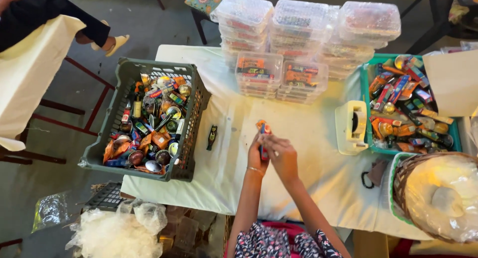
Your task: The person sits at a table and wraps small rectangular items, likely chocolates, in clear plastic film. They pick up items from a green crate, wrap them using a tape dispenser, and place the finished items into a green tray. The process is repeated for several items.
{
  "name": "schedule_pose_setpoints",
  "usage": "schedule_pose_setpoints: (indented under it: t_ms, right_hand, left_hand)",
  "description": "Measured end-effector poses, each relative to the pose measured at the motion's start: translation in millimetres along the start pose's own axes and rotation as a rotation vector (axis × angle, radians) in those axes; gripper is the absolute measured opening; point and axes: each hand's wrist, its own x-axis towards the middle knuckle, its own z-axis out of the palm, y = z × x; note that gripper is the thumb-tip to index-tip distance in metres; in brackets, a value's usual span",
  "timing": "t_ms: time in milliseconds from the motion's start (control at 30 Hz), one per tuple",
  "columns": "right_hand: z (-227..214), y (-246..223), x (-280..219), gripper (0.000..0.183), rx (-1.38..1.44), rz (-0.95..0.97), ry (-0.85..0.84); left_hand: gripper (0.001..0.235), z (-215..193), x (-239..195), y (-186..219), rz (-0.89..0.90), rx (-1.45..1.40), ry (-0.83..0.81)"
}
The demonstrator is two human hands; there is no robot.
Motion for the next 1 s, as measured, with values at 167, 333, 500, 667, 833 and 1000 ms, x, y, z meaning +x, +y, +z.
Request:
schedule_pose_setpoints:
  t_ms: [167, 333, 500, 667, 833, 1000]
  right_hand:
    - [17, -16, -38, 0.022, -0.032, -0.139, -0.105]
    - [33, 15, -14, 0.017, -0.109, -0.161, -0.174]
    - [22, 24, 52, 0.015, -0.255, -0.256, -0.039]
    - [31, 24, 42, 0.02, -0.214, -0.207, -0.1]
    - [52, 10, -8, 0.017, -0.332, -0.265, -0.201]
    - [36, -23, -9, 0.023, -0.04, -0.158, -0.187]
  left_hand:
    - [0.039, -76, 73, -1, 0.025, -0.159, -0.105]
    - [0.038, -95, 104, -10, -0.076, -0.276, -0.239]
    - [0.02, -79, 93, -7, -0.151, -0.1, -0.201]
    - [0.03, -55, 73, 20, -0.212, -0.228, -0.27]
    - [0.064, -46, 60, 42, -0.113, -0.298, -0.527]
    - [0.058, -82, 78, 38, -0.193, -0.549, -0.573]
